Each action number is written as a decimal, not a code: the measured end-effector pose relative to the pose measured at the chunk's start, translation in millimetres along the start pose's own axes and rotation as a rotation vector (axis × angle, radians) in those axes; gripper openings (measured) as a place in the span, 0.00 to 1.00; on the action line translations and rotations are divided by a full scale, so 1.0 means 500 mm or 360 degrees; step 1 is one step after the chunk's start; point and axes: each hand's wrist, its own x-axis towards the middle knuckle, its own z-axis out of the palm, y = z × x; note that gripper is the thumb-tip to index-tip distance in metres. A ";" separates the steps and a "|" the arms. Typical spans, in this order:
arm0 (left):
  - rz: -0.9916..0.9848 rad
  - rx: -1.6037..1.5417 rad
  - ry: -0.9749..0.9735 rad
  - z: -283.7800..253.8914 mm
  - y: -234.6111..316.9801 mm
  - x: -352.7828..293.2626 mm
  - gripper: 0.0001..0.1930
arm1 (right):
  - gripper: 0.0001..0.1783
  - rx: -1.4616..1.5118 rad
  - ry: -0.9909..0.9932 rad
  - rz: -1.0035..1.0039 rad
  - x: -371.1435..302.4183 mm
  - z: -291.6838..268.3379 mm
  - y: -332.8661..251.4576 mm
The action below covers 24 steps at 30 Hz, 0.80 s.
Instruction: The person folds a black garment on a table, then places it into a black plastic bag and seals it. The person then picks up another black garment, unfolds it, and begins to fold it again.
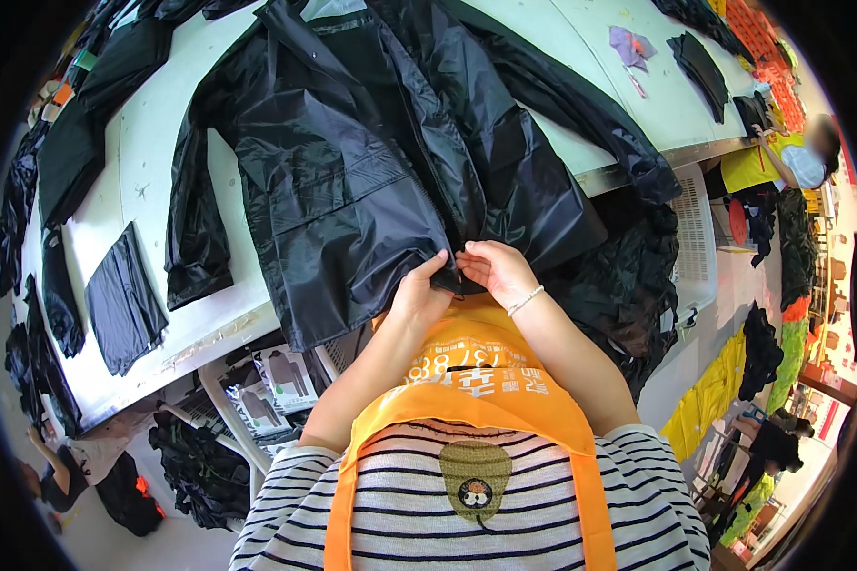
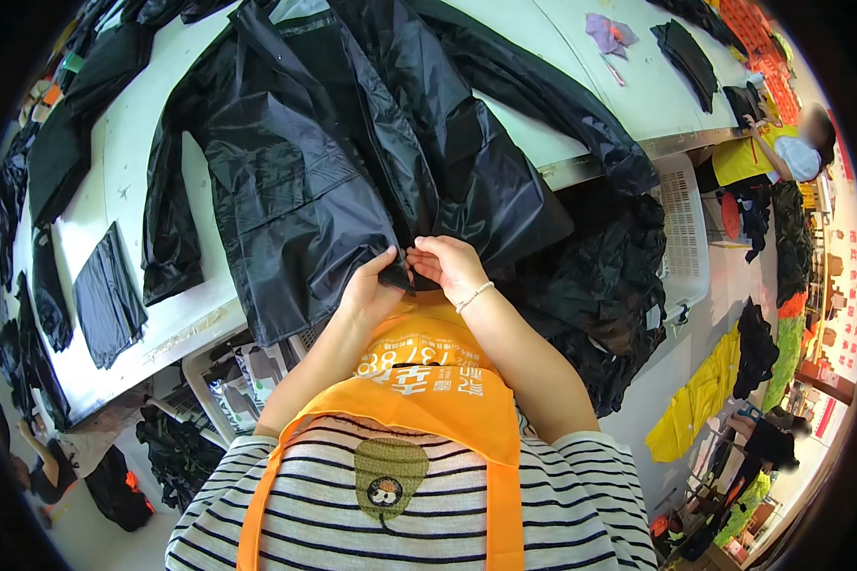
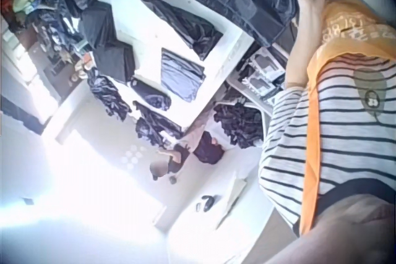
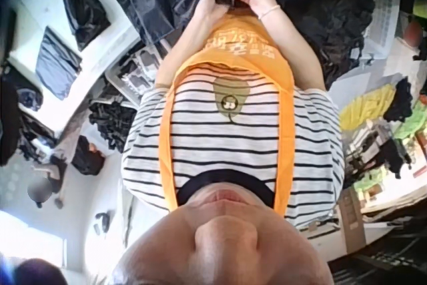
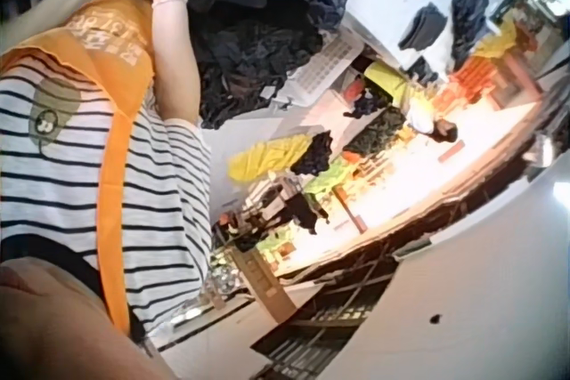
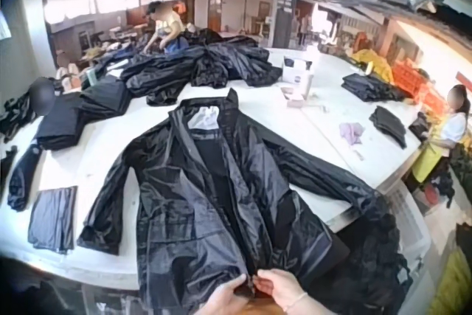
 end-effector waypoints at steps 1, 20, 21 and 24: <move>0.0010 -0.0017 -0.0024 -0.005 -0.004 0.000 0.09 | 0.05 -0.0021 -0.0007 -0.0007 -0.003 0.001 0.000; 0.0471 0.0375 0.0156 0.020 0.007 -0.001 0.07 | 0.05 0.0011 -0.0012 -0.0148 -0.012 0.064 0.011; 0.0466 0.0354 0.0154 0.023 0.005 -0.003 0.07 | 0.05 -0.0001 -0.0007 -0.0165 -0.012 0.064 0.014; 0.0529 0.0434 0.0221 0.024 0.002 -0.007 0.08 | 0.05 -0.0004 0.0012 -0.0204 -0.014 0.068 0.016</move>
